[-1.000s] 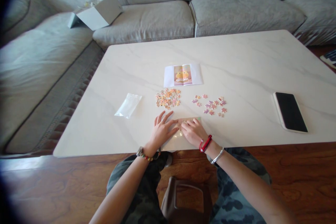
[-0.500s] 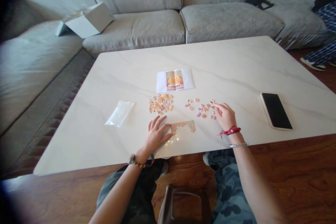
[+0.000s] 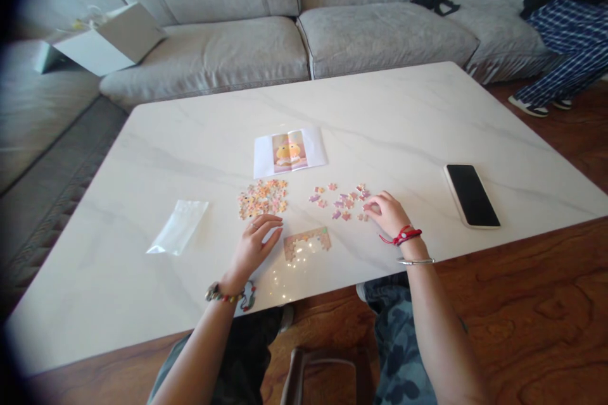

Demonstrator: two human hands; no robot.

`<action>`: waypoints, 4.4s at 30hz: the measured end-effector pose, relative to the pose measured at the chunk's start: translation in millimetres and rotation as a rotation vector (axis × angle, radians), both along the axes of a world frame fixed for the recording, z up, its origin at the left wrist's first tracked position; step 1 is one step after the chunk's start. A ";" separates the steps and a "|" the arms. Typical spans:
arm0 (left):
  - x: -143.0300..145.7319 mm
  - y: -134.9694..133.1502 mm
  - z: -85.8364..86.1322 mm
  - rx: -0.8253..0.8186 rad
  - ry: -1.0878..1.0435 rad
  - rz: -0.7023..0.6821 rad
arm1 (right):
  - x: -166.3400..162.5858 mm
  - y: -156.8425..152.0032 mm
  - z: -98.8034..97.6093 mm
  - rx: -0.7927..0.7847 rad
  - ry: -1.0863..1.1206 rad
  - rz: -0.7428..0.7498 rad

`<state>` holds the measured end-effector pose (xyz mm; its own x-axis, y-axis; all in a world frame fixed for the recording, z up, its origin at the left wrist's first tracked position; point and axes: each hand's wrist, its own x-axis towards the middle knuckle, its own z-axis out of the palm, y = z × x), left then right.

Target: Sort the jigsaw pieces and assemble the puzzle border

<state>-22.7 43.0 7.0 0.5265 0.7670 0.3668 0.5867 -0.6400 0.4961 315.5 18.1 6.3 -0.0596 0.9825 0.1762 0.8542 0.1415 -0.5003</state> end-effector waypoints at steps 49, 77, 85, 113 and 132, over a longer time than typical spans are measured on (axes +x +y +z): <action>-5.9 -6.6 -4.2 0.007 0.055 -0.021 | -15.6 -15.7 7.3 -0.067 0.071 0.128; 2.1 -28.3 -7.0 -0.048 0.142 -0.036 | -90.9 -46.7 0.8 -0.086 0.202 0.290; 2.7 -28.9 -4.4 -0.052 0.148 -0.031 | -91.6 -46.6 1.5 -0.067 0.146 0.371; 2.6 -29.8 -3.5 -0.055 0.143 -0.032 | -103.9 -66.1 6.6 0.084 -0.286 0.440; 3.0 -30.3 -4.8 -0.056 0.131 -0.024 | -84.0 -44.7 -12.4 0.072 0.048 0.400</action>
<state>-19.7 12.7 2.3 0.5855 0.7710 0.2506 0.6338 -0.6280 0.4516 231.4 -26.6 -6.2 -0.4247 0.8684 0.2559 0.7001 0.4943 -0.5153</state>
